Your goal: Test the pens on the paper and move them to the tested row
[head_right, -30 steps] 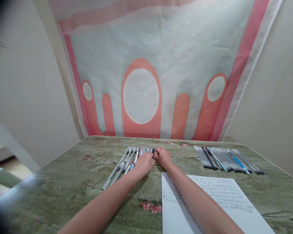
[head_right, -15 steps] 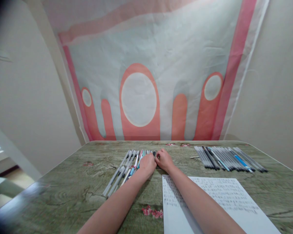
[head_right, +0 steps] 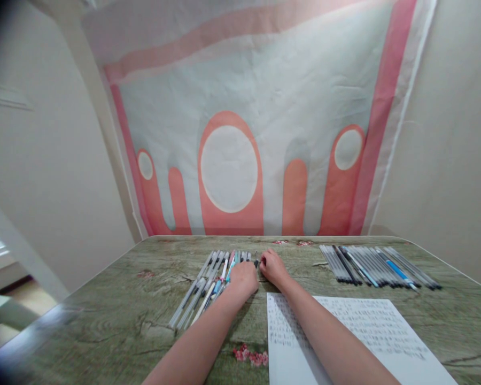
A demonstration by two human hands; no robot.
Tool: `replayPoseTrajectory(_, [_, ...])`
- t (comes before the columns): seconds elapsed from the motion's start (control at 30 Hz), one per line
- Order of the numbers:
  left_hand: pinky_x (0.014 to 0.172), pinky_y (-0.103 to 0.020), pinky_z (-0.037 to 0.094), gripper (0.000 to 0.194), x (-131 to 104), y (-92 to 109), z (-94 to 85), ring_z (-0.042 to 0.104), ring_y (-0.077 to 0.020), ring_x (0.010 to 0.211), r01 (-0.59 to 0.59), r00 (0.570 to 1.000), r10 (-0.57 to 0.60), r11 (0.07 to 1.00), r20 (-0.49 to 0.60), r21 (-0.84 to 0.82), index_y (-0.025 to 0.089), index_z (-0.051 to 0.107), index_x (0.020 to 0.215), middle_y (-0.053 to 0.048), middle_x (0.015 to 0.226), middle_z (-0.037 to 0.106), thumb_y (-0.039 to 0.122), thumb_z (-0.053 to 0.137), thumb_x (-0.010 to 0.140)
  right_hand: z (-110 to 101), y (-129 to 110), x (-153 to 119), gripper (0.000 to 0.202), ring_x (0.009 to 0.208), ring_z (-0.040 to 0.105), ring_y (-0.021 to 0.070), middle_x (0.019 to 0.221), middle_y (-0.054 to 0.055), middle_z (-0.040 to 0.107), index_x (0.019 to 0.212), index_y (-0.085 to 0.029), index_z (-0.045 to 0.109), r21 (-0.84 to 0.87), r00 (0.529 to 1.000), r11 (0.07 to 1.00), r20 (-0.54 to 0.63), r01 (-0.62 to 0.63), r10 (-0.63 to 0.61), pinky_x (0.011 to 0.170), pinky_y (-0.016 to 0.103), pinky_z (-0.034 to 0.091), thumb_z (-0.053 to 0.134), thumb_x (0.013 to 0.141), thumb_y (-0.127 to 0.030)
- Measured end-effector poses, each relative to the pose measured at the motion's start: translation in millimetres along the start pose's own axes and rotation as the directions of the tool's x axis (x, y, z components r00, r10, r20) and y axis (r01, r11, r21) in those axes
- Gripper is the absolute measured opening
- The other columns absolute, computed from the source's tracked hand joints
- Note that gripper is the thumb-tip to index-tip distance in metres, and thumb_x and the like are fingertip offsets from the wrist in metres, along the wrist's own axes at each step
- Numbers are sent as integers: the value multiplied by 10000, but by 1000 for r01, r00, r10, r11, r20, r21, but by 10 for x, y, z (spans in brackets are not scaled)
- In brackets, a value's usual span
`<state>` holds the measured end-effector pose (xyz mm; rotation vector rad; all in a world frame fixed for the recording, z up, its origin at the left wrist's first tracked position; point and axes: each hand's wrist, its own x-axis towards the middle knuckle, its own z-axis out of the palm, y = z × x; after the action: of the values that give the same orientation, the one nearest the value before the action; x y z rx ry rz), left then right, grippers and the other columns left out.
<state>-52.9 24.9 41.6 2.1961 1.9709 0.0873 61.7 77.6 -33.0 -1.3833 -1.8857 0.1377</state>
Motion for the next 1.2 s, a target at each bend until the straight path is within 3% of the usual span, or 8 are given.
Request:
replayPoseTrajectory(0.23, [739, -345, 443, 271, -76, -155, 19, 591, -279, 872, -55, 994, 51, 998, -100, -39, 105, 642, 883, -190, 895, 636, 192, 530, 652, -10, 1, 38, 91, 654, 483, 139, 673, 27, 539, 626, -166, 557, 94, 996, 994, -67, -58, 64, 634, 245, 371, 480, 674, -176])
replayPoseTrajectory(0.33, [704, -299, 430, 210, -68, -239, 32, 596, -220, 778, -107, 979, 71, 976, -191, -187, 132, 641, 767, -117, 778, 648, 248, 495, 669, -78, -41, 79, 190, 598, 472, 136, 628, 20, 539, 632, -163, 566, 308, 976, 943, -129, -129, 176, 580, 250, 371, 482, 716, -311])
replayPoseTrajectory(0.5, [591, -217, 394, 173, 31, -319, 203, 553, -126, 637, -239, 955, 98, 812, -281, -532, 123, 608, 727, -26, 672, 616, 219, 485, 652, -212, -168, 88, 383, 420, 380, 71, 575, -10, 528, 814, -152, 599, 790, 937, 503, 288, -350, 198, 392, 194, 261, 511, 707, -510])
replayPoseTrajectory(0.63, [584, -217, 393, 190, 54, -305, 336, 537, -114, 620, -282, 947, 93, 702, -308, -654, 111, 591, 782, -27, 691, 609, 233, 472, 697, -257, -203, 65, 328, 399, 342, 41, 504, -54, 460, 787, -151, 598, 857, 926, 349, 353, -379, 138, 379, 173, 229, 631, 648, -447])
replayPoseTrajectory(0.73, [656, -237, 411, 250, -14, -263, 387, 550, -122, 694, -347, 928, 136, 662, -348, -665, 122, 574, 878, -47, 799, 622, 277, 405, 780, -267, -145, 76, 315, 434, 396, 49, 541, -44, 506, 727, -151, 599, 887, 931, 299, 297, -351, 214, 399, 180, 293, 677, 598, -427])
replayPoseTrajectory(0.93, [771, -277, 398, 253, -181, -167, 467, 545, -164, 856, -340, 920, 173, 799, -352, -497, 173, 552, 946, -67, 921, 604, 283, 356, 830, -339, 145, 192, 328, 462, 468, 59, 632, -26, 579, 783, -171, 582, 973, 855, 185, 24, -140, 518, 417, 186, 369, 673, 591, -421])
replayPoseTrajectory(1.07, [795, -277, 391, 276, -201, -152, 495, 533, -169, 908, -370, 906, 216, 824, -365, -429, 192, 531, 988, -67, 983, 585, 289, 311, 852, -440, 297, 271, 291, 413, 444, 51, 573, -48, 548, 808, -177, 529, 950, 706, 312, -234, 19, 668, 382, 170, 343, 554, 690, -442])
replayPoseTrajectory(1.2, [803, -277, 386, 279, -189, -168, 503, 527, -170, 918, -400, 890, 243, 821, -385, -408, 196, 525, 997, -65, 994, 578, 289, 304, 855, -539, 288, 317, 299, 404, 450, 52, 583, -44, 561, 848, -184, 478, 902, 642, 428, -361, 56, 676, 386, 168, 355, 456, 751, -465])
